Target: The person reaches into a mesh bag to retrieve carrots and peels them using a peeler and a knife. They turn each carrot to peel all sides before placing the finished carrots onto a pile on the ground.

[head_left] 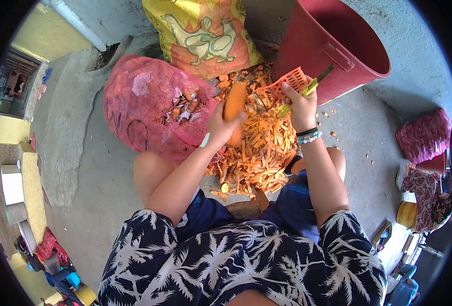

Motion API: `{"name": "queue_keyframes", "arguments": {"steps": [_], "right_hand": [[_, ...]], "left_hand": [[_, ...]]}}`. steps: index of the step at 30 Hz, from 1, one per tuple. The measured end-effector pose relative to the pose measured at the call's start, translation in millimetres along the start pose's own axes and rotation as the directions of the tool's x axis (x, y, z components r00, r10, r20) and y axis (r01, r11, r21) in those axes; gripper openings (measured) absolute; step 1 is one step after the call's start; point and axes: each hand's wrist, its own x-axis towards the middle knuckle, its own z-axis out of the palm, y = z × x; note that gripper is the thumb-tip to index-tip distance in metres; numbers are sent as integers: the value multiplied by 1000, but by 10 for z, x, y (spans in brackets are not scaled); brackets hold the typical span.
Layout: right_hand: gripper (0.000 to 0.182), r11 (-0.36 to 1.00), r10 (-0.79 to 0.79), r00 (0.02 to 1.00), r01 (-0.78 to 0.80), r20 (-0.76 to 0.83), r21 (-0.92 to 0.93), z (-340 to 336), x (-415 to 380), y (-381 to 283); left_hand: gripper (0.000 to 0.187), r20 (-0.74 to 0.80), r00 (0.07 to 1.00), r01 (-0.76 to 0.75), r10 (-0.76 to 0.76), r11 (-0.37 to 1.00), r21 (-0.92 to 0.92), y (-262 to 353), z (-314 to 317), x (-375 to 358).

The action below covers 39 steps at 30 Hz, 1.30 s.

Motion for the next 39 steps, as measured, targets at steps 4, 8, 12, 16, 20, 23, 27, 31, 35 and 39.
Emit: {"name": "queue_keyframes", "arguments": {"steps": [4, 8, 12, 16, 20, 23, 27, 31, 35, 39], "right_hand": [[37, 997, 28, 999, -26, 26, -75, 35, -61, -52], [37, 997, 16, 1000, -14, 23, -82, 73, -56, -23], [37, 999, -1, 1000, 2, 16, -55, 77, -27, 20], [29, 992, 108, 993, -105, 44, -74, 53, -29, 44], [17, 666, 524, 755, -652, 394, 363, 116, -185, 72], [16, 611, 501, 763, -646, 408, 458, 159, -257, 292], [7, 744, 461, 854, -520, 240, 420, 25, 16, 566], [8, 878, 376, 915, -402, 146, 258, 124, -46, 368], [25, 967, 236, 956, -250, 177, 58, 288, -265, 123], [34, 979, 47, 953, 15, 298, -201, 301, -356, -6]], "left_hand": [[63, 306, 899, 437, -312, 655, -616, -128, -74, 76], [52, 339, 914, 378, -221, 763, -523, -75, -52, 35], [47, 184, 971, 225, -155, 850, -475, -3, -30, 6], [49, 125, 966, 260, -228, 824, -504, -85, -21, 32], [47, 40, 998, -42, 51, 981, -191, -119, -74, 46], [46, -12, 974, -228, 227, 973, -34, -98, -98, 24], [45, -1, 997, 73, -82, 894, -443, -54, -91, 23], [41, 348, 889, 440, -297, 344, -830, -14, -299, 40], [45, 369, 880, 444, -298, 246, -861, -34, -244, 51], [44, 416, 862, 475, -288, 179, -861, 49, -193, 12]]}}
